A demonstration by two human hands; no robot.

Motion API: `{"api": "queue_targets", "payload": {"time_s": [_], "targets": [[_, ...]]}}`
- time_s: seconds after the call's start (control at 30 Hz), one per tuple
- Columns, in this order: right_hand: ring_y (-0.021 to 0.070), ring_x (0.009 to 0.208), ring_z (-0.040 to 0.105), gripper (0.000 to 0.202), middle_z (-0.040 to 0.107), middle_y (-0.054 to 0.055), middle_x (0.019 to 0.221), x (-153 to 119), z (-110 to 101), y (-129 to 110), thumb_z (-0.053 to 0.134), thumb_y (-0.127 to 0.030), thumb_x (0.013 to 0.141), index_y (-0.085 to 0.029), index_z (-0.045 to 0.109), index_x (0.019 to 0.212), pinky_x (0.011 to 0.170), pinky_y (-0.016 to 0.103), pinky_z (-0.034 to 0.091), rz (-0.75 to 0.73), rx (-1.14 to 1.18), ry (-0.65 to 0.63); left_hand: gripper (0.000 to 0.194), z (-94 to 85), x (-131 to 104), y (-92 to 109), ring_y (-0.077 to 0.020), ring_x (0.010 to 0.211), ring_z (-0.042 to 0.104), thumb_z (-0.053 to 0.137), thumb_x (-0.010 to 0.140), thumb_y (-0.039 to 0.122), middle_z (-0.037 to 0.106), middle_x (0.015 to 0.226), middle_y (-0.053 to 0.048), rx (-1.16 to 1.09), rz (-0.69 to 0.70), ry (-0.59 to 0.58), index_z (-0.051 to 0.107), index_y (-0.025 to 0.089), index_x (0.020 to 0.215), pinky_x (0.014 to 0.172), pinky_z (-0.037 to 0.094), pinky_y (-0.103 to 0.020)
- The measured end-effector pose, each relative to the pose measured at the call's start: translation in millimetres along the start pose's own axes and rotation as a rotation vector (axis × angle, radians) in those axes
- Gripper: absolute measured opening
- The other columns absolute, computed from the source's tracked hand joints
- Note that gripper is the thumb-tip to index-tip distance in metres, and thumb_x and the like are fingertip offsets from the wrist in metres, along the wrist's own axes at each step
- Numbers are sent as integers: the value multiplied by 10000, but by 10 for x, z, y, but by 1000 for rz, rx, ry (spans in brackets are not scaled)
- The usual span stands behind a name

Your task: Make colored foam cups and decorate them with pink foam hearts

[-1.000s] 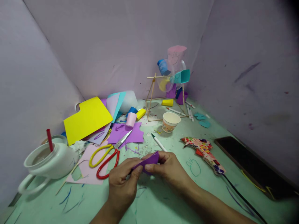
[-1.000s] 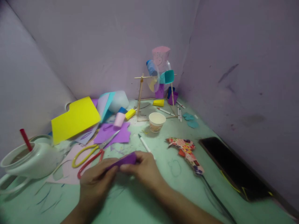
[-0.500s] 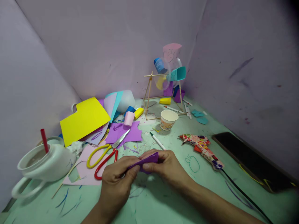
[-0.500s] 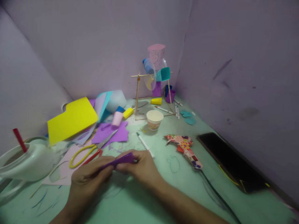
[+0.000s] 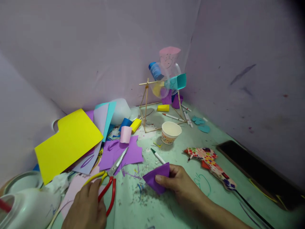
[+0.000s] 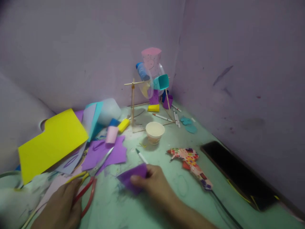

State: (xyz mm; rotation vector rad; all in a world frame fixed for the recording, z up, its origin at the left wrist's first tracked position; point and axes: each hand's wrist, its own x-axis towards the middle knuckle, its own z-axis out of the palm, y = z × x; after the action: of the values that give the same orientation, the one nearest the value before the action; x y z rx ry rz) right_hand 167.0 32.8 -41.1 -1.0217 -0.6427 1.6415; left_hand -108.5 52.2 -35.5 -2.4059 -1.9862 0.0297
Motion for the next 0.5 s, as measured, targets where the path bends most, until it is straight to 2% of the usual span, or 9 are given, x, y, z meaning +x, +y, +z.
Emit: {"api": "queue_targets", "payload": {"time_s": [0.13, 0.27, 0.37, 0.43, 0.5], "targets": [[112, 535, 596, 247, 704, 52, 630, 8, 20, -23, 850, -266, 546, -116, 757, 718, 556, 234, 458, 19, 19, 9, 533, -9, -4, -26, -260, 1189, 518, 413, 774, 181, 535, 1321, -122, -20, 56, -29, 459, 140, 1304, 956, 447, -381], [110, 515, 594, 268, 696, 56, 606, -31, 39, -9, 865, -291, 528, -111, 746, 688, 530, 224, 448, 41, 29, 34, 539, -131, -21, 137, -297, 1147, 553, 389, 762, 172, 519, 1332, -140, -32, -126, -96, 468, 151, 1295, 840, 505, -420], [114, 505, 596, 289, 682, 50, 586, -67, 41, 6, 871, -299, 516, -109, 735, 685, 521, 228, 448, 69, 106, 31, 564, -235, -51, 217, -326, 1148, 553, 444, 724, 187, 541, 1319, -137, -99, -178, -137, 481, 181, 1287, 805, 512, -431], [115, 503, 596, 310, 679, 45, 586, -80, 40, -1, 880, -289, 493, -107, 730, 695, 525, 230, 453, 88, 163, 45, 573, -278, -85, 225, -349, 1099, 585, 466, 716, 192, 573, 1288, -128, -150, -239, -93, 474, 228, 1287, 776, 511, -454], [111, 501, 592, 340, 679, 42, 590, -82, 43, -25, 889, -278, 461, -103, 728, 705, 519, 224, 452, 105, 207, 71, 551, -290, -116, 215, -360, 971, 647, 486, 725, 212, 649, 1168, -130, -269, -270, 1, 470, 255, 1275, 712, 514, -454]]}}
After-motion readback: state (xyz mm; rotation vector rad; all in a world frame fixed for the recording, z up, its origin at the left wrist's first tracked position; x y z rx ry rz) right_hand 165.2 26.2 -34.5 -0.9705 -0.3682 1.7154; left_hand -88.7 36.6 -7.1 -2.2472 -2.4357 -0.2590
